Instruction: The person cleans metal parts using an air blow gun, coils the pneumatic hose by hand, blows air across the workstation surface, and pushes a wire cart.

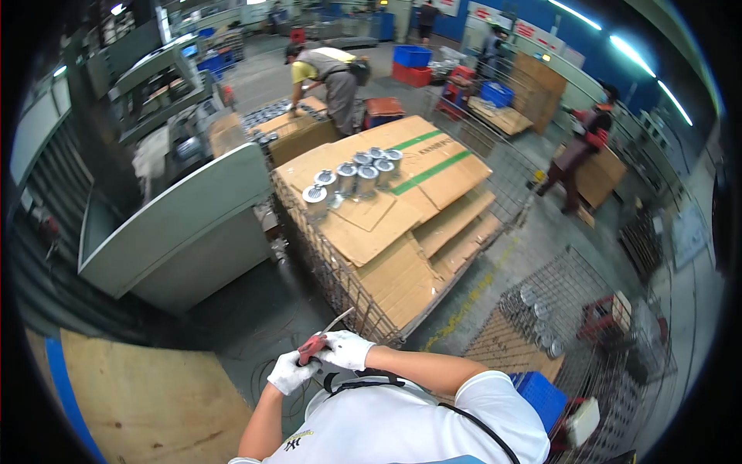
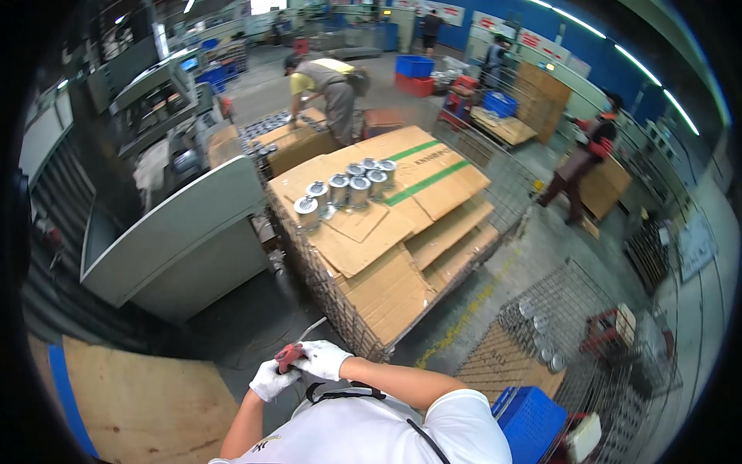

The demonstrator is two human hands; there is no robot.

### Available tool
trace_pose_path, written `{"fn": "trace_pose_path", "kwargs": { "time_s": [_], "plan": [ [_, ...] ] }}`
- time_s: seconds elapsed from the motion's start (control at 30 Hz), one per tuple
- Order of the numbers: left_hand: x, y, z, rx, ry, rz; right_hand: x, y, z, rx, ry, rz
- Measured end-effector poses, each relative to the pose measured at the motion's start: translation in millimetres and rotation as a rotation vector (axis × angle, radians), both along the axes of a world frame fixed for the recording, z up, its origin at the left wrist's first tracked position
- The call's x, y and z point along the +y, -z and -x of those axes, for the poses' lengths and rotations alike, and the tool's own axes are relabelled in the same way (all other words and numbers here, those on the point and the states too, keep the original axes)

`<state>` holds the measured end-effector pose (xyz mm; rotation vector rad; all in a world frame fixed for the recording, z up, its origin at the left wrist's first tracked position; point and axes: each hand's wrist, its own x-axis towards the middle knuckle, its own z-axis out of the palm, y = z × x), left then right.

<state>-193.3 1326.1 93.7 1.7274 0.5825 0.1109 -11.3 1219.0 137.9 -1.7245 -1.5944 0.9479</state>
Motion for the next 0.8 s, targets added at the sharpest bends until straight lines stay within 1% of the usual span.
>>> {"fn": "trace_pose_path", "kwargs": {
  "time_s": [0.07, 0.1, 0.13, 0.2, 0.23, 0.27, 0.3, 0.33, 0.4, 0.47, 0.53, 0.57, 0.63, 0.7, 0.77, 0.8],
  "plan": [
    [0.5, 14.4, -3.1, -0.032, 0.015, -0.002, -7.9, 15.0, 2.8, 0.001, 0.074, -0.021],
    [2.3, 27.6, -4.7, -0.016, 0.017, 0.039, -12.5, 20.2, 5.4, -0.006, 0.122, -0.028],
    [0.8, 26.3, -6.6, -0.010, 0.057, 0.046, -18.8, 25.9, 10.1, -0.009, 0.166, -0.031],
    [-2.2, 20.6, -11.8, 0.009, 0.148, -0.087, -30.0, 31.4, 16.9, 0.013, 0.256, -0.033],
    [-3.5, 19.0, -15.9, 0.015, 0.186, -0.080, -36.8, 29.5, 19.5, 0.015, 0.304, 0.020],
    [-4.7, 16.2, -19.5, 0.053, 0.244, -0.149, -44.4, 30.8, 27.3, 0.026, 0.361, 0.074],
    [-6.0, 14.0, -20.3, 0.096, 0.309, -0.217, -49.4, 54.0, 33.7, 0.022, 0.411, 0.026],
    [-7.5, 15.4, -24.6, 0.128, 0.382, -0.214, -57.6, 53.6, 38.8, -0.013, 0.443, 0.000],
    [-19.8, -2.0, -32.4, 0.121, 0.418, -0.150, -73.5, 47.2, 45.2, -0.035, 0.526, 0.007],
    [-23.9, 11.4, -35.8, 0.082, 0.468, -0.130, -87.6, 39.7, 51.0, -0.077, 0.614, 0.015],
    [-31.4, 5.7, -42.6, 0.099, 0.507, -0.175, -98.4, 36.0, 55.3, -0.165, 0.689, 0.092],
    [-34.1, 7.8, -42.5, 0.104, 0.522, -0.182, -102.1, 38.8, 55.8, -0.176, 0.697, 0.077],
    [-38.0, 20.4, -43.5, -0.043, 0.482, -0.167, -106.8, 43.6, 54.1, -0.171, 0.686, 0.069],
    [-33.6, 36.3, -41.4, 0.007, 0.449, -0.160, -111.4, 41.3, 50.9, -0.170, 0.631, 0.077],
    [-32.6, 34.1, -39.4, 0.103, 0.389, -0.161, -119.0, 33.5, 46.3, -0.172, 0.621, 0.099],
    [-29.7, 35.0, -37.7, 0.109, 0.373, -0.157, -121.0, 28.1, 43.1, -0.179, 0.602, 0.117]
  ]
}}
